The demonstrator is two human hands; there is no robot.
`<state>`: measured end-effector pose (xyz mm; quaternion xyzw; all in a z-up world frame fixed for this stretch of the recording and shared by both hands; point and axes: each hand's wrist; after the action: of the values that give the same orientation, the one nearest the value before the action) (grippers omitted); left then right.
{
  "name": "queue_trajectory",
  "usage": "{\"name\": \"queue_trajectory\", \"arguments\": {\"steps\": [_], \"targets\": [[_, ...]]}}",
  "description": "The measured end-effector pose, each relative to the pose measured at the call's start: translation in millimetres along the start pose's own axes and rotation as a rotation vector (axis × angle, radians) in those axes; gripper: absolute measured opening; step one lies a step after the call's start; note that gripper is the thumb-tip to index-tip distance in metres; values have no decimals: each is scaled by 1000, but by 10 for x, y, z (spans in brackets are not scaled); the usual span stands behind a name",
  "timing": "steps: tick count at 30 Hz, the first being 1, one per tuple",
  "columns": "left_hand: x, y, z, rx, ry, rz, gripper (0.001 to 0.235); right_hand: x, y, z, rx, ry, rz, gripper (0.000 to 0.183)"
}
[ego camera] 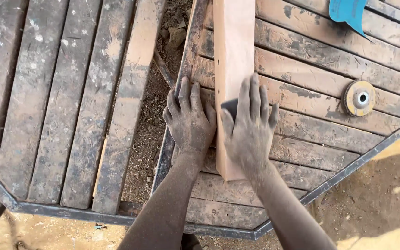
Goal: Manually sanding a wooden beam with sandpaper on a metal workbench
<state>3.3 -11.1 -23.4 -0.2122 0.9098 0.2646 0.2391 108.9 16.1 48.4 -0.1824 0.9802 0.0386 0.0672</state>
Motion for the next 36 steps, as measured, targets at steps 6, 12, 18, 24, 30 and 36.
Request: {"name": "queue_trajectory", "arguments": {"steps": [6, 12, 18, 24, 30, 36], "targets": [[33, -13, 56, -68, 1, 54, 50, -122, -253, 138, -75, -6, 43, 78], [-71, 73, -43, 11, -4, -26, 47, -106, 1464, 66, 114, 207, 182, 73], [-118, 171, -119, 58, 0, -61, 40, -175, 3106, 453, 42, 196, 131, 41], [-93, 136, -91, 40, 13, -37, 39, -127, 3182, 699, -5, 112, 79, 19], [-62, 54, -12, 16, 9, -17, 41, -22, 2051, 295, -35, 33, 31, 32], [-10, -14, 19, -17, 0, 13, 42, 20, -14, -59, 32, 97, -17, 74]]}}
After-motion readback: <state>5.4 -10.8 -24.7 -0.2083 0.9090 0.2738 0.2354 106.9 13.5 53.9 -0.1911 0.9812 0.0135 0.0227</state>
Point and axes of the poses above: each hand's wrist, its own y-axis towards the middle knuckle, its own z-axis out of the palm, x = y × z, and after that the axes turned 13 degrees about -y, right-handed
